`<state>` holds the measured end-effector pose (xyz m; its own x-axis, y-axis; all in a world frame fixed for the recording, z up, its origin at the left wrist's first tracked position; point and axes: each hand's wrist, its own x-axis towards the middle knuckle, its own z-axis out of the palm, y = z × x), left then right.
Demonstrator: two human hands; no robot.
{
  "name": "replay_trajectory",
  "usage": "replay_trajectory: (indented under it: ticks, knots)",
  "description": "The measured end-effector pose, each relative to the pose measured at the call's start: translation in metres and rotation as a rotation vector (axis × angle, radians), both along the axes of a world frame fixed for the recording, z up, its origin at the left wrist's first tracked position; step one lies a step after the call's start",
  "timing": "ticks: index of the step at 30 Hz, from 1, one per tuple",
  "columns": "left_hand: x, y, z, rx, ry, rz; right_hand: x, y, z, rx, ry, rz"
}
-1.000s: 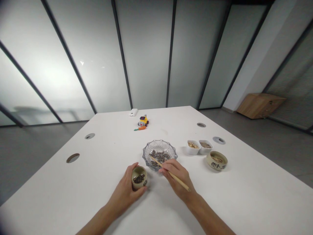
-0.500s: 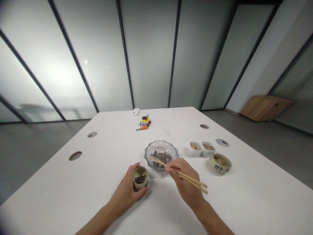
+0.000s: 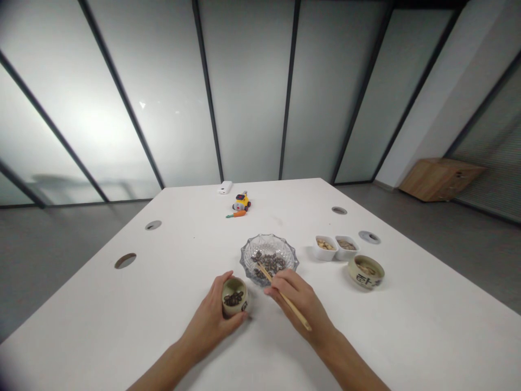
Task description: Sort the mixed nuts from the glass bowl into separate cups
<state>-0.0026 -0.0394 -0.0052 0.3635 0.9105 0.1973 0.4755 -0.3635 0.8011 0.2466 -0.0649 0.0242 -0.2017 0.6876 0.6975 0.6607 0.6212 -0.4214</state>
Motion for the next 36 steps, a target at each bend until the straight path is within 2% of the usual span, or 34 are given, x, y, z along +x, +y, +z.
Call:
replay_trajectory:
  ticks: [5, 9, 13, 15, 18, 21, 26, 31, 36]
  knots:
    - [0.000, 0.000, 0.001, -0.006, 0.007, 0.004, 0.000, -0.001, 0.001, 0.043, -0.121, 0.010]
    - [-0.001, 0.000, 0.001, -0.005, 0.011, 0.002, 0.000, -0.002, 0.001, 0.018, -0.123, 0.007]
    - [-0.001, 0.000, 0.000, -0.009, 0.006, -0.002, 0.001, -0.005, 0.009, 0.084, 0.006, -0.011]
    - [-0.001, 0.000, 0.000, -0.012, 0.008, 0.001, 0.002, -0.008, 0.016, 0.112, 0.117, -0.063]
    - [-0.001, 0.000, 0.000, -0.010, 0.003, 0.007, 0.003, -0.014, 0.027, 0.055, 0.266, -0.129]
    - [0.000, 0.000, 0.000, -0.012, 0.004, 0.008, 0.003, -0.015, 0.033, -0.024, 0.332, -0.113]
    - [0.000, -0.001, 0.003, -0.006, 0.015, 0.010, 0.006, -0.001, 0.021, 0.010, 0.282, -0.224]
    - [0.000, 0.000, 0.003, 0.000, 0.002, 0.001, 0.006, 0.012, -0.001, 0.008, 0.216, -0.164]
    - [-0.001, 0.000, 0.000, 0.005, -0.008, 0.007, 0.000, 0.015, -0.009, -0.023, 0.212, -0.121]
